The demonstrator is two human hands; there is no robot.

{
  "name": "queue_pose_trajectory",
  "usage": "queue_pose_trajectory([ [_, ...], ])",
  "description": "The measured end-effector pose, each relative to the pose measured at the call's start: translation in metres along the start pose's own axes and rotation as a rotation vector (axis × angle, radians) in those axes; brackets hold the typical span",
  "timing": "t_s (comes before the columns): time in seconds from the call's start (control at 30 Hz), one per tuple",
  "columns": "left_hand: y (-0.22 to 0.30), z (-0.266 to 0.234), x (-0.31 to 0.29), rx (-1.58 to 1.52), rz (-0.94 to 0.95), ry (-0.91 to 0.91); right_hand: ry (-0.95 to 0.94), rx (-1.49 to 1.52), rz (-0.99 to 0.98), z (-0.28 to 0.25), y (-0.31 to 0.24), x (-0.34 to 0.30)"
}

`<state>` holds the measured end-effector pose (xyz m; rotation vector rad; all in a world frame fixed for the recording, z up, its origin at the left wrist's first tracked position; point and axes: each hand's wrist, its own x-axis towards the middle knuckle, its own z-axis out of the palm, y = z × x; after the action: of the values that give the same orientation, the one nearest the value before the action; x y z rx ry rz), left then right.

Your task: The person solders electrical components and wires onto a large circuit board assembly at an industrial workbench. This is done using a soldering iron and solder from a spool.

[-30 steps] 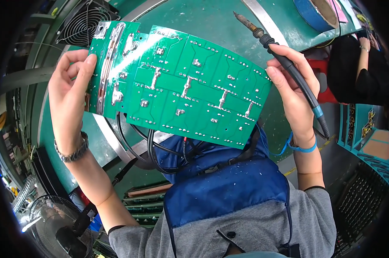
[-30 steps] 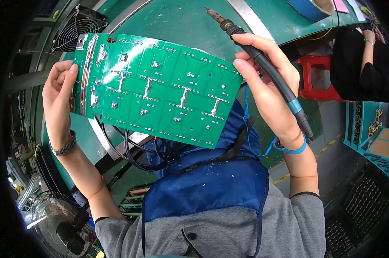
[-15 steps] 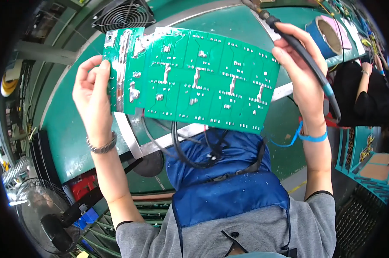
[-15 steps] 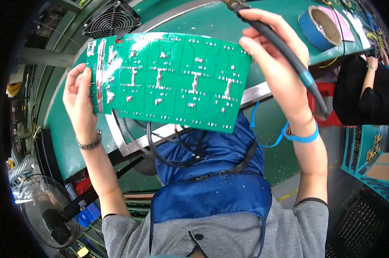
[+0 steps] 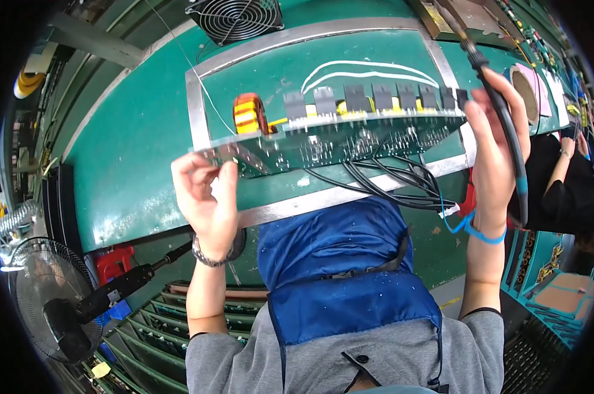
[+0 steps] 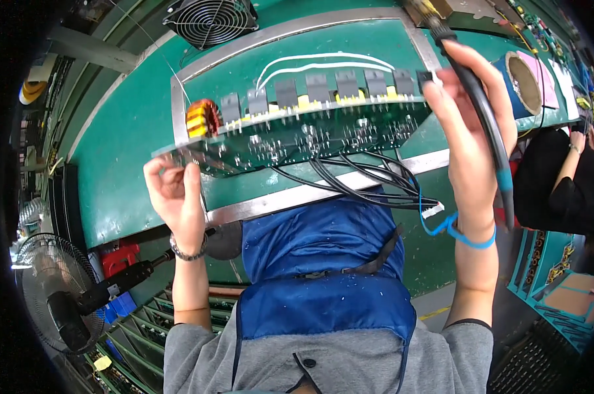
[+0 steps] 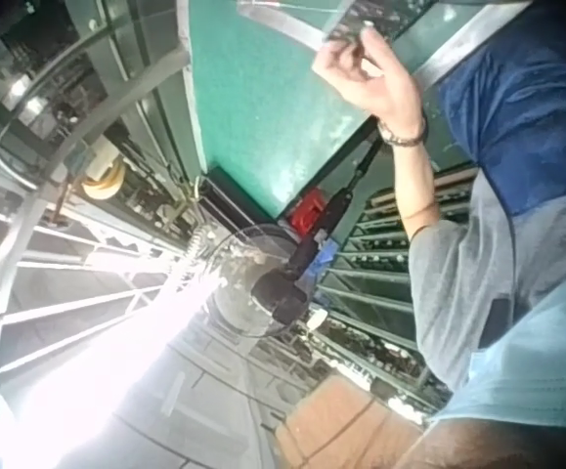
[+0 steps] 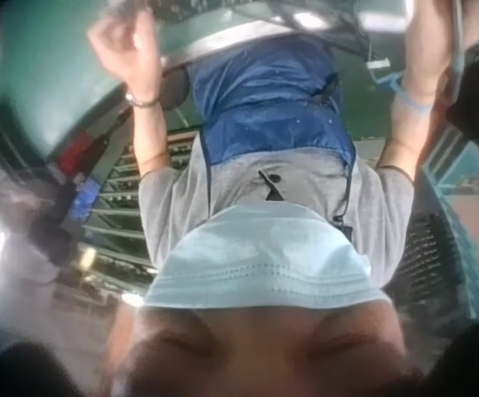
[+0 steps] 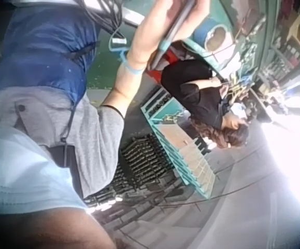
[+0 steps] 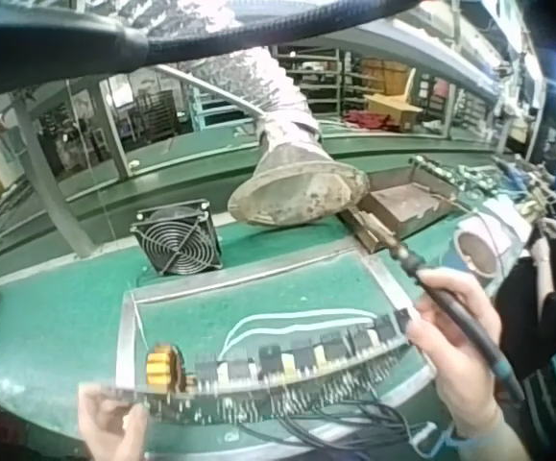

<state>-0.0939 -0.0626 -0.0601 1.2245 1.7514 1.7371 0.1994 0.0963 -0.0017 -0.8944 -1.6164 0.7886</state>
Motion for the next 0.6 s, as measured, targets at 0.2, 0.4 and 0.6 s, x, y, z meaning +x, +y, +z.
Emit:
queue_pose_trajectory([
  [0.2, 0.019, -0.018, -0.021, 0.215, 0.129, -0.115, 0.059, 0.074, 0.102, -0.011, -0.019, -0.052],
  [0.4, 0.084, -0.003, -0.018, 0.931, 0.570, -0.343, 0.034, 0.101, 0.150, -0.033, -0.014, -0.095],
  [0.6, 0.085, 0.015, -0.024, 0.850, 0.629, -0.540, -0.019, -0.059, 0.027, -0.042, -0.010, -0.122],
])
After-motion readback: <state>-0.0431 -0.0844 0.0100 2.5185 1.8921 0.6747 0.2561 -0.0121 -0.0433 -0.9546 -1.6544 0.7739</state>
